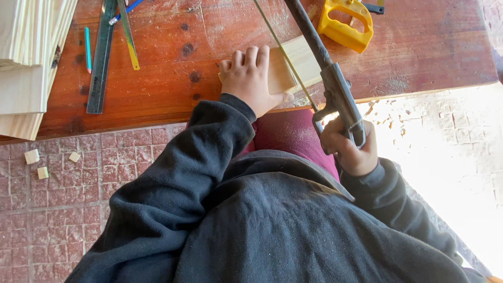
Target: The person uses a coping saw to cut a small rectangular piece of light-colored wood on a wooden workbench. They hold the wood steady with their left hand and saw with their right hand, completing the cut and separating the two pieces.
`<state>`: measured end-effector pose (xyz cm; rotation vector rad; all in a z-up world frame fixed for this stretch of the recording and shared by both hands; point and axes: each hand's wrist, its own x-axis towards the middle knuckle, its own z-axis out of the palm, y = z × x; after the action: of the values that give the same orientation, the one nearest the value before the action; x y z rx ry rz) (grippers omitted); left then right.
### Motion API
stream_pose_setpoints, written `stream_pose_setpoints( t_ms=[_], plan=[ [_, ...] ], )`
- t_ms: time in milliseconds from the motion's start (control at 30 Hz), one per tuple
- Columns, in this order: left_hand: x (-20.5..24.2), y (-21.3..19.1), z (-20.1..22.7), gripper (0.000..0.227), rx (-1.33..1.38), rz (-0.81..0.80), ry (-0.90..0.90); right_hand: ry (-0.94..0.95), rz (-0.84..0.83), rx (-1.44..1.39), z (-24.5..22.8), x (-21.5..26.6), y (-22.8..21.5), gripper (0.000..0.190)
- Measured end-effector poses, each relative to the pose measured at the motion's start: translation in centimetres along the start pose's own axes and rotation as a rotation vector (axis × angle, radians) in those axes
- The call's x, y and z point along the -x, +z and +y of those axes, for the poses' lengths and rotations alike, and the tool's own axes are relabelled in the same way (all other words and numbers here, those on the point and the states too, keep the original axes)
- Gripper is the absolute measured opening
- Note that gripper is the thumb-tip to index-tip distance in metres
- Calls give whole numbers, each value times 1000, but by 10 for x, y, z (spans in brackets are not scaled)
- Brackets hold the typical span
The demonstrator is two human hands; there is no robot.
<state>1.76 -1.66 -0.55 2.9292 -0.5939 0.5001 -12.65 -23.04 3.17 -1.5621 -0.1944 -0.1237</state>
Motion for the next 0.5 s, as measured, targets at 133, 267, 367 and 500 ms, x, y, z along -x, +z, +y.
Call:
stream_pose_setpoints(
  t_ms=[133, 267, 367, 500],
  plan=[
    [1, 0, 3, 113, 25, 10, 0, -34, -55, 67, -5, 5, 1, 21],
    [0, 1, 1, 116, 16, -67, 8, -70, -66, 4, -3, 3, 8, 28],
    [-2, 1, 2, 119, 12, -82, 11, -79, -32, -37, 7, -6, 11, 25],
    [-2, -2, 3, 119, 21, -87, -10, -24, -39, 86, 3, -13, 13, 22]
  ],
)
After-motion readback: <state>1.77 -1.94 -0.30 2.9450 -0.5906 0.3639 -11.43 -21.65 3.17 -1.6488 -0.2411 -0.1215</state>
